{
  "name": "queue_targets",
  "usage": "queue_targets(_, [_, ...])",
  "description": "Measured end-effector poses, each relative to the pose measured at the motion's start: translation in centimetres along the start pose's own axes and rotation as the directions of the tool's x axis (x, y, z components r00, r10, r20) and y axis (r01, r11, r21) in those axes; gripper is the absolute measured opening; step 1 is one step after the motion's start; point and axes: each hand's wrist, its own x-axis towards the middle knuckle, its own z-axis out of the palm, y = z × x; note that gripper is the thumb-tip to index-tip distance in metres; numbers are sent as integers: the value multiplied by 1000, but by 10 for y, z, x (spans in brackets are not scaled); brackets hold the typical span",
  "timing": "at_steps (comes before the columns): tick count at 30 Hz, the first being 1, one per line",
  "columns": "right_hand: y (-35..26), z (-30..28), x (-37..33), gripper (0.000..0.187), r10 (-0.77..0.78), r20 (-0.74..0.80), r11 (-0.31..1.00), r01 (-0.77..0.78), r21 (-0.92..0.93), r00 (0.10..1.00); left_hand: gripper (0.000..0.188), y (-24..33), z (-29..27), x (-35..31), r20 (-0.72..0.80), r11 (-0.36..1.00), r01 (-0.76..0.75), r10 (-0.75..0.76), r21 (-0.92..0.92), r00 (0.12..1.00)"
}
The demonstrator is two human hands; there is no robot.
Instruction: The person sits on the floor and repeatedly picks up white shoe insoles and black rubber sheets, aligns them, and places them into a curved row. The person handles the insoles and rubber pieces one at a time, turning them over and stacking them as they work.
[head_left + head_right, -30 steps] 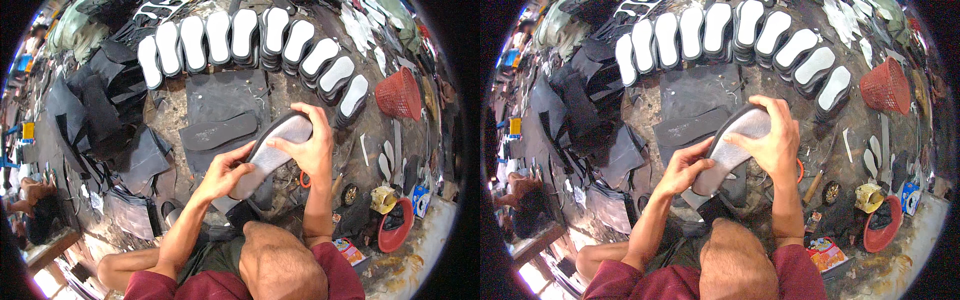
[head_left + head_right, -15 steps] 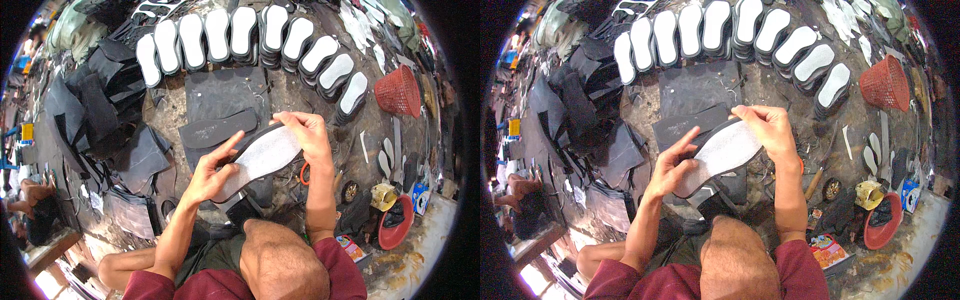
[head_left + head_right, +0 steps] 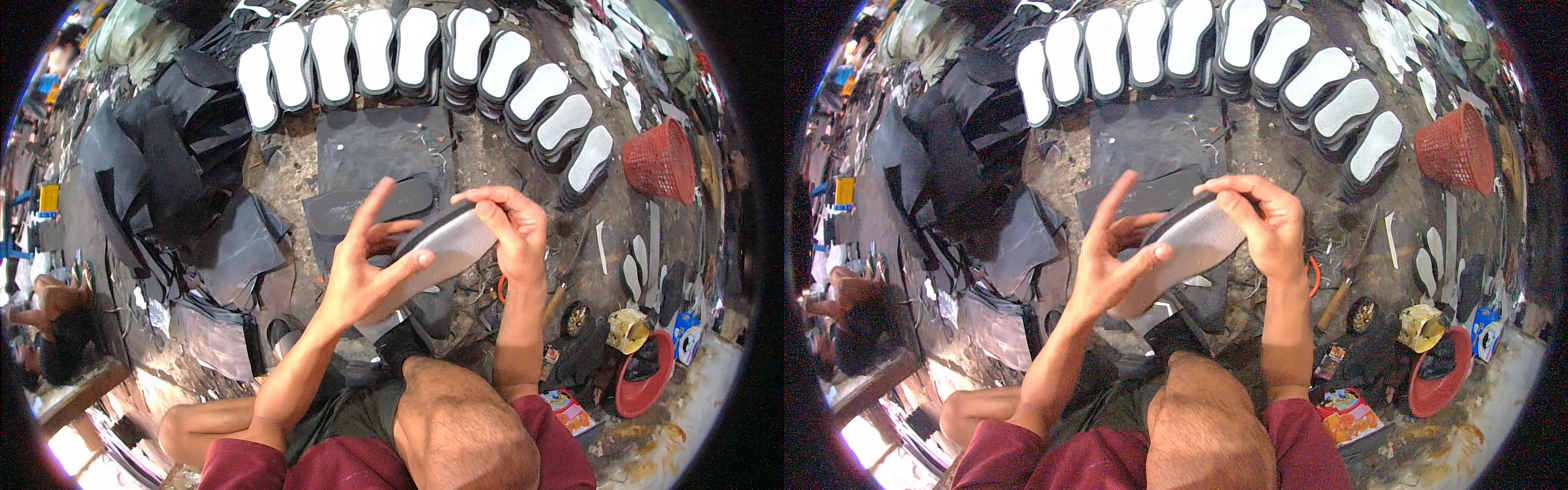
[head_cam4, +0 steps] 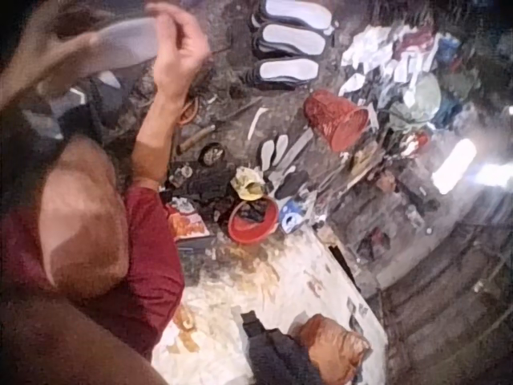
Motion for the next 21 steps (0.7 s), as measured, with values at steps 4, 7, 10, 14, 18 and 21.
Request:
queue_targets(4, [-4,10,-1,25,5,61,999,-7,40,998,28,11,3,4,-72,996,79,-76,42,994])
queue_targets(7, [-1,18,-3,36,60,56,998,-59,-13,997,23,8,4,4,-136,963,-110,146,244,980])
queue_targets(10, [6,20,-4,37,213,0,972,-212,-98,977,21,4,8,-1,-160,914,-147,221,379,962])
queue_targets(14, [-4,25,1,20,336,106,889,-353,290,936,28,-1,-7,3,-78,995,91,-87,41,993])
queue_targets(18, [21,8,3,19,227,95,936,-244,252,969,39,-7,-17,4,88,982,185,-183,-18,979])
queue_targets(21, [26,-3,13,18,214,-52,922,-185,340,975,41,-14,-31,1,141,924,224,-188,-310,972])
